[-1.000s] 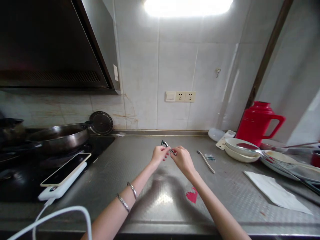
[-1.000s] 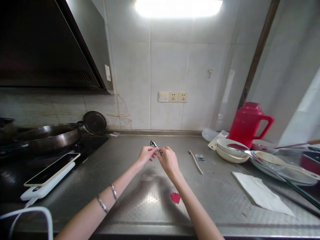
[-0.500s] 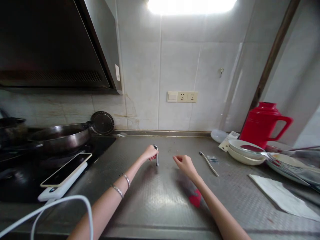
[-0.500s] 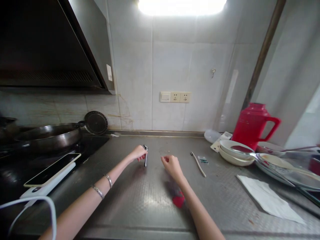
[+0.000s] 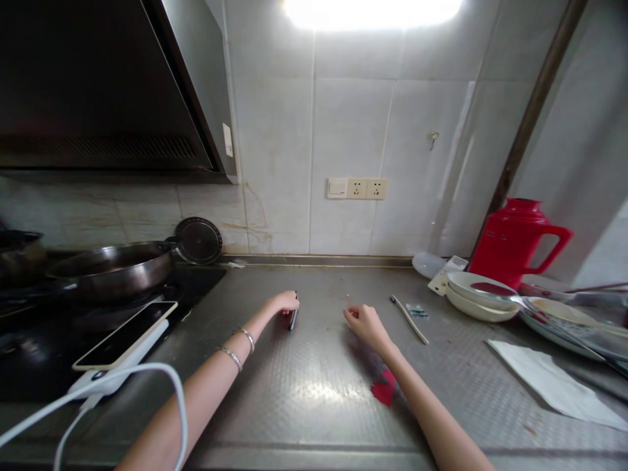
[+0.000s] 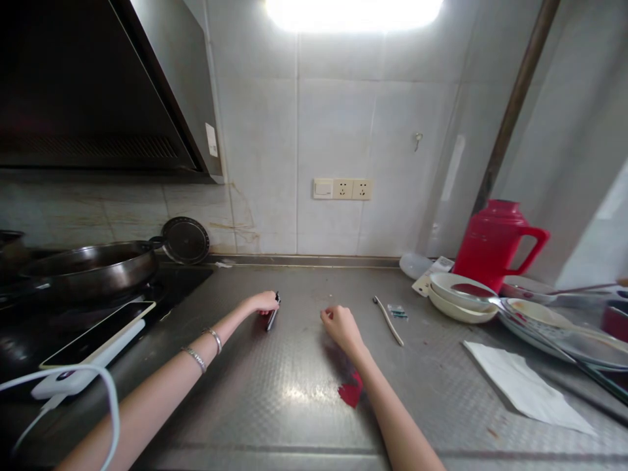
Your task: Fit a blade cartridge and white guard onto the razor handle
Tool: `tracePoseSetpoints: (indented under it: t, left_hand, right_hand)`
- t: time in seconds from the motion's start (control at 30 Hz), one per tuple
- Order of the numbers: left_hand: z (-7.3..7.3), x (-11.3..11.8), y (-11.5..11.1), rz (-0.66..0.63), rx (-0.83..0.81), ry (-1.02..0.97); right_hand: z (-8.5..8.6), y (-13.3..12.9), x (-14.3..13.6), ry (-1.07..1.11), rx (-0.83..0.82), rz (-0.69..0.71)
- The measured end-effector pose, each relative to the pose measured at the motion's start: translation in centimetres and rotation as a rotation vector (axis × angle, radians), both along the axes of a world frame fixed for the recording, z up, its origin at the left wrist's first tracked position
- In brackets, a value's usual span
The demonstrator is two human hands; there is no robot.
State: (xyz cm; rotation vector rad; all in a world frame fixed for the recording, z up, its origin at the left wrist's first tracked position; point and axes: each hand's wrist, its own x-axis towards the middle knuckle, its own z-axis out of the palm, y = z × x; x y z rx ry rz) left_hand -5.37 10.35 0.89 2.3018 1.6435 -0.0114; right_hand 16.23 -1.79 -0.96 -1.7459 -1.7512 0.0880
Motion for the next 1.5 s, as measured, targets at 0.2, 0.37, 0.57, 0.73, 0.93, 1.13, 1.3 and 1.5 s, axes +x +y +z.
tracePoseSetpoints:
  t: [0.2,0.37,0.57,0.73,0.93,1.13,1.3,1.5]
  left_hand:
    - [0.2,0.0,-0.2,-0.02,-0.023,0.072]
    - [0.5,-0.3,-1.8,0.011,0.058,0.07]
    - [0.1,-0.6,-4.7,0.085,0.148,0.065]
    - [-0.6,-0.6,-5.8,0.143,0.203,0.059]
    - [-0.6,-0.6,-6.0,0.109,0.217,0.091]
    - [-0.8,-0.4,-5.8,0.066,0.218,0.089]
    - [-1.2,0.0,-5.6,0.029,0.252,0.092]
    - [-1.2,0.7,-5.9,0.009,0.287,0.074]
  right_hand:
    - [0.2,-0.4,-0.1,-0.025,-0.036,-0.004]
    - [0.5,-0.4,0.3,-0.037,-0.079,-0.029]
    - [1.9,-0.4,3.8,-0.104,-0.093,-0.205]
    - [2.7,-0.3,9.7,-0.213,-0.239,-0.427]
    - [1.1,0.6,15.2,-0.267,-0.468,-0.473]
    - [-0.8,1.1,16.3,-0.265,-0.487,-0.347]
    - [-0.8,1.3,15.6,-0.29,-0.488,-0.334]
    - [-0.1,1.7,9.4,-0.312,-0.39,-0.197]
